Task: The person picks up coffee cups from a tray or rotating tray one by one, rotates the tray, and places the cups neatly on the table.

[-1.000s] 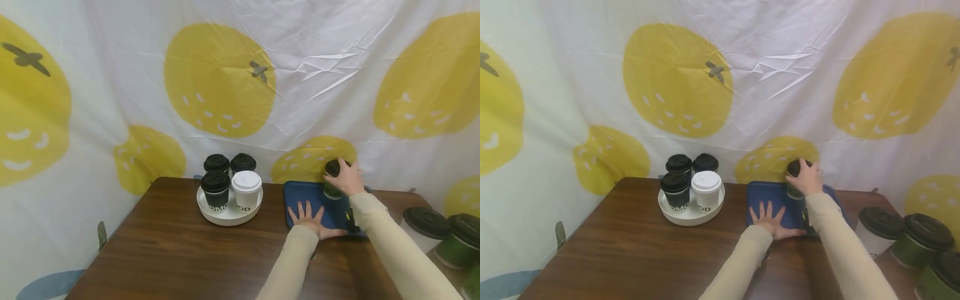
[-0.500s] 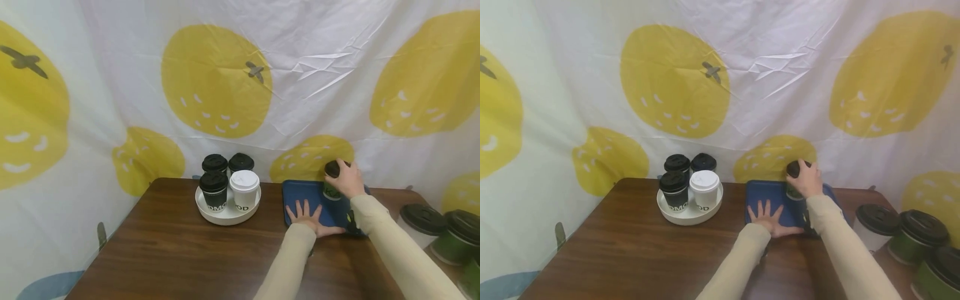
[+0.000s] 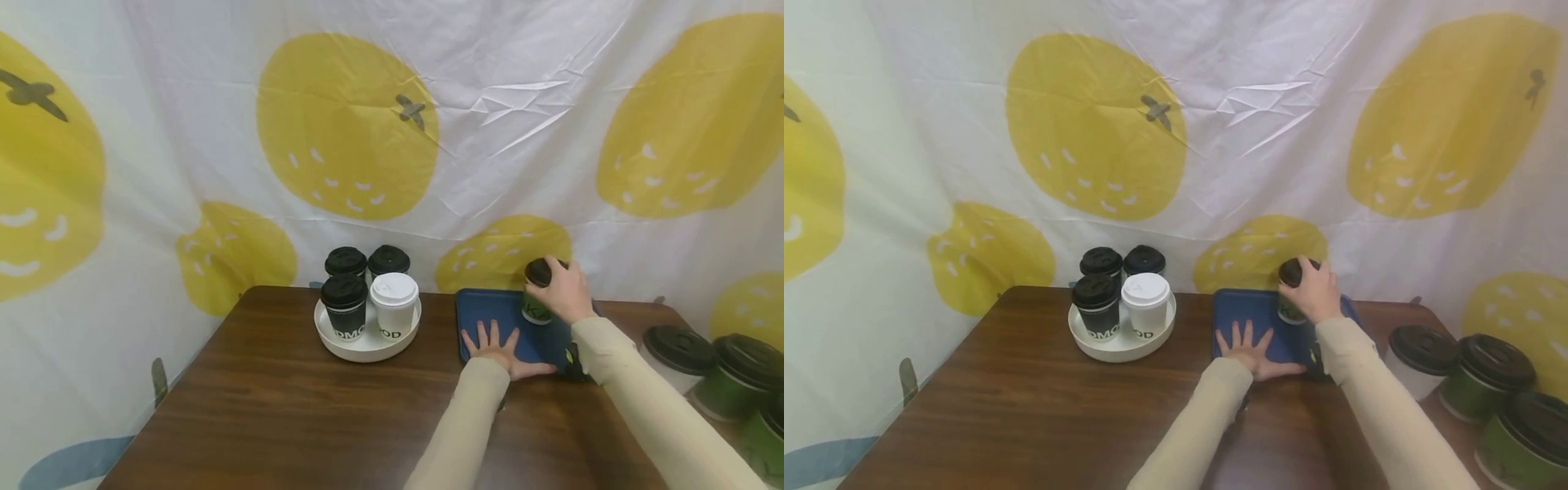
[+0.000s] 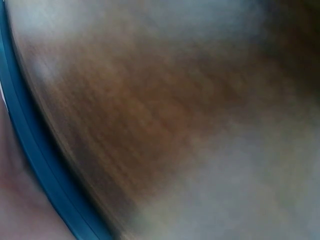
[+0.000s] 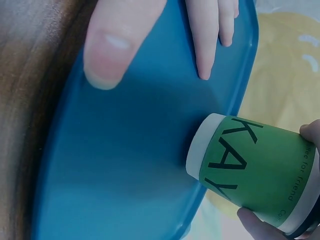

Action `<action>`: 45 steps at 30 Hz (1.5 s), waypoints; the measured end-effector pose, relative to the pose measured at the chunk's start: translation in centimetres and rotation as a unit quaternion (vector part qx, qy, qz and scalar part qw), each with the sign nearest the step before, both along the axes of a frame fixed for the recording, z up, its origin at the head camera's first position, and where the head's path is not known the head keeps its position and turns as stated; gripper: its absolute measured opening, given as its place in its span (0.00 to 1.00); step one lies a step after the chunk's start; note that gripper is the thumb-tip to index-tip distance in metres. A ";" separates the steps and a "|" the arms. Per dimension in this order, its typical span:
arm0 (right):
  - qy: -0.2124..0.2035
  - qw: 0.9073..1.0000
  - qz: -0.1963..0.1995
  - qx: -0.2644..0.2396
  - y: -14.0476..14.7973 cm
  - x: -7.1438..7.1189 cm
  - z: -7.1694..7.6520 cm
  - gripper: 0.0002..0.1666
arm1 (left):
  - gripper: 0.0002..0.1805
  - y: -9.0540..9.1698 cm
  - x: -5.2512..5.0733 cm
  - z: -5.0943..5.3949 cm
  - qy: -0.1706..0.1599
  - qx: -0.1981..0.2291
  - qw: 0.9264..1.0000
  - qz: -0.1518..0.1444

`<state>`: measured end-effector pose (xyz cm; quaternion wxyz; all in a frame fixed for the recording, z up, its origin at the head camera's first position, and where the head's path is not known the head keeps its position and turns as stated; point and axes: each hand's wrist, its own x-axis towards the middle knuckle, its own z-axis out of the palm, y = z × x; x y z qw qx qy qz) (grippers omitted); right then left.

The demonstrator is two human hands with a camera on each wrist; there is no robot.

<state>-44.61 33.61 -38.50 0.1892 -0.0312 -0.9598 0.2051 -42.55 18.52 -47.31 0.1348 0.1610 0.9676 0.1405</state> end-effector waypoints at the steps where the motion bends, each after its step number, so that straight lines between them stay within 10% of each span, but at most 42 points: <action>1: 0.001 1.000 0.000 0.001 0.0 0.1 0.0 0.49 | 0.57 0.0 0.0 0.0 0.001 0.000 1.000 0.001; 45: 0.010 1.000 -0.015 0.011 0.7 3.7 0.1 0.49 | 0.58 0.1 -0.4 -0.2 -0.010 0.004 1.000 -0.013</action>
